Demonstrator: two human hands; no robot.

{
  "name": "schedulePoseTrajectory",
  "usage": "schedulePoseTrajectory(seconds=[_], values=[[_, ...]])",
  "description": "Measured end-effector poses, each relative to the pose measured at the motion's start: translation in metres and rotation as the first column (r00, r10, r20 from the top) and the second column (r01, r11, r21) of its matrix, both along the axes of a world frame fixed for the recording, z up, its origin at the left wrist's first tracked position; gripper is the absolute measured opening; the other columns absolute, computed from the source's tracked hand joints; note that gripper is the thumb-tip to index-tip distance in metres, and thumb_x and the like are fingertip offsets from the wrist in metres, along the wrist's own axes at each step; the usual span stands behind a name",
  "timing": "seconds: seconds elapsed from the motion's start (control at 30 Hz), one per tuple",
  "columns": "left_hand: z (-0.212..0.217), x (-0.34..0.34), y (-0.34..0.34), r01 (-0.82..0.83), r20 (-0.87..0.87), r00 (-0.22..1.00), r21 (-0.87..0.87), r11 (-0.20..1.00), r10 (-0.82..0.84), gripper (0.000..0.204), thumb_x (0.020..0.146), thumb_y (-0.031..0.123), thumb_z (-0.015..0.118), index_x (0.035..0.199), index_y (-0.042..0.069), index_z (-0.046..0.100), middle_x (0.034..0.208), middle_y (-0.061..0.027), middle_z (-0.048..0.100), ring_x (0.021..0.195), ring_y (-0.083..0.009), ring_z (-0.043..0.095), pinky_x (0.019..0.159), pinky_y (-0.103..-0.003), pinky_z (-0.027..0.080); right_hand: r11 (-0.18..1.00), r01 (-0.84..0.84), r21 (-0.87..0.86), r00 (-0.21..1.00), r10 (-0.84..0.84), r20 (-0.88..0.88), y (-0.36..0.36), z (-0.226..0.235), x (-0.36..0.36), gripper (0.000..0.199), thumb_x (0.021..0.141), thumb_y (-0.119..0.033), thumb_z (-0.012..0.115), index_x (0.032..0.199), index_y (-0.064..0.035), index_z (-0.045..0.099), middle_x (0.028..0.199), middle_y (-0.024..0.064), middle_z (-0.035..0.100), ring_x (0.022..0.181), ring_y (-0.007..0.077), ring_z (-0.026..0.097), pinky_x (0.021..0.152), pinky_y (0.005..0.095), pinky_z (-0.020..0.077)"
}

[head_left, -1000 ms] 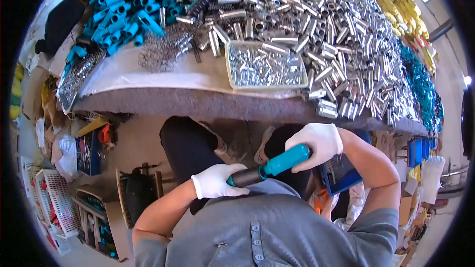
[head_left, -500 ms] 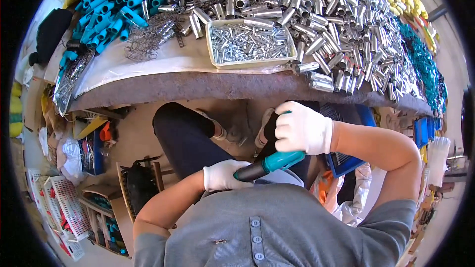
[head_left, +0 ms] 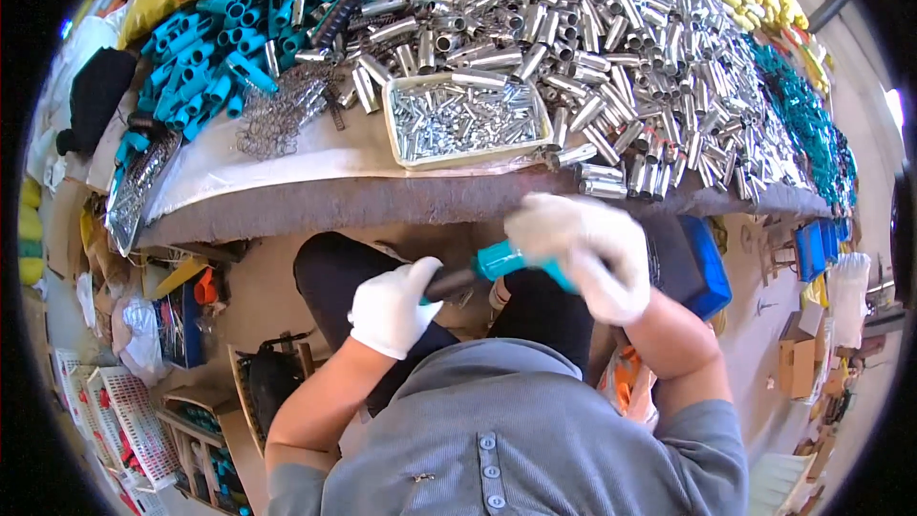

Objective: Assembling small metal tubes and plastic fittings with screws and springs at a industrial workbench.

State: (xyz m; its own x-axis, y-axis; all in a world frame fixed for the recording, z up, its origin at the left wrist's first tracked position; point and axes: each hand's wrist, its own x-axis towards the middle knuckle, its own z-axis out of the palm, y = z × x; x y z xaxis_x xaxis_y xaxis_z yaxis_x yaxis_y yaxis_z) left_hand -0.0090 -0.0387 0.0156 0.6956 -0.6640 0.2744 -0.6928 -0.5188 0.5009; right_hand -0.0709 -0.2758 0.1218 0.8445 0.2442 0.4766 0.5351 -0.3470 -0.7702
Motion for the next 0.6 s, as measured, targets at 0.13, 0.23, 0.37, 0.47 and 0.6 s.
schedulePoseTrajectory(seconds=[0.13, 0.23, 0.37, 0.47, 0.6], values=[[0.015, -0.01, -0.004, -0.004, -0.08, 0.997, -0.132, 0.991, -0.006, 0.036, 0.064, 0.016, 0.075, 0.097, 0.011, 0.061, 0.08, -0.0136, 0.064, 0.071, -0.0316, 0.064, 0.062, -0.038, 0.051, 0.915, 0.324, -0.241, 0.891, -0.381, -0.248, -0.033, -0.012, 0.03, 0.032, 0.095, -0.023, 0.044, 0.11, -0.0022, 0.062, 0.105, 0.0147, 0.065, 0.096, 0.0229, 0.063, 0.088, 0.0299, 0.0463], [0.0, 0.006, 0.012, -0.208, -0.269, 0.945, -0.064, 0.976, 0.184, 0.029, 0.068, 0.016, 0.073, 0.095, 0.012, 0.063, 0.082, -0.0136, 0.066, 0.075, -0.0321, 0.065, 0.064, -0.037, 0.052, 0.997, 0.001, -0.079, 0.997, -0.008, -0.076, 0.001, -0.009, -0.009, 0.045, 0.096, -0.029, 0.036, 0.126, 0.0011, 0.052, 0.131, 0.0209, 0.05, 0.126, 0.0384, 0.043, 0.109, 0.044, 0.0257], [0.007, -0.014, 0.001, 0.186, -0.15, 0.969, -0.076, 0.98, -0.196, 0.037, 0.062, 0.012, 0.074, 0.097, 0.01, 0.061, 0.084, -0.0137, 0.064, 0.077, -0.0329, 0.063, 0.066, -0.037, 0.051, 0.899, 0.347, -0.268, 0.936, -0.314, 0.159, -0.01, 0.008, 0.027, 0.033, 0.093, -0.013, 0.045, 0.122, -0.001, 0.054, 0.123, 0.0203, 0.054, 0.118, 0.0335, 0.05, 0.103, 0.0393, 0.0361], [0.016, -0.004, 0.005, -0.181, -0.329, 0.938, -0.186, 0.966, 0.112, 0.032, 0.068, 0.011, 0.073, 0.097, 0.006, 0.062, 0.087, -0.0169, 0.065, 0.08, -0.0341, 0.065, 0.068, -0.037, 0.052, 0.991, 0.047, 0.126, 0.929, 0.003, -0.371, -0.025, -0.01, 0.012, 0.036, 0.097, -0.021, 0.038, 0.125, -0.0046, 0.053, 0.131, 0.0175, 0.05, 0.125, 0.0317, 0.045, 0.105, 0.0351, 0.0335], [0.016, -0.011, -0.006, 0.04, -0.195, 0.98, -0.041, 0.998, -0.047, 0.03, 0.067, 0.015, 0.073, 0.095, 0.011, 0.062, 0.084, -0.0154, 0.064, 0.076, -0.0345, 0.063, 0.065, -0.036, 0.052, 0.956, 0.079, -0.283, 0.993, -0.052, 0.102, -0.002, 0.029, 0.004, 0.038, 0.09, -0.013, 0.044, 0.126, -0.0038, 0.051, 0.132, 0.0187, 0.048, 0.127, 0.0348, 0.042, 0.106, 0.0441, 0.0306]])
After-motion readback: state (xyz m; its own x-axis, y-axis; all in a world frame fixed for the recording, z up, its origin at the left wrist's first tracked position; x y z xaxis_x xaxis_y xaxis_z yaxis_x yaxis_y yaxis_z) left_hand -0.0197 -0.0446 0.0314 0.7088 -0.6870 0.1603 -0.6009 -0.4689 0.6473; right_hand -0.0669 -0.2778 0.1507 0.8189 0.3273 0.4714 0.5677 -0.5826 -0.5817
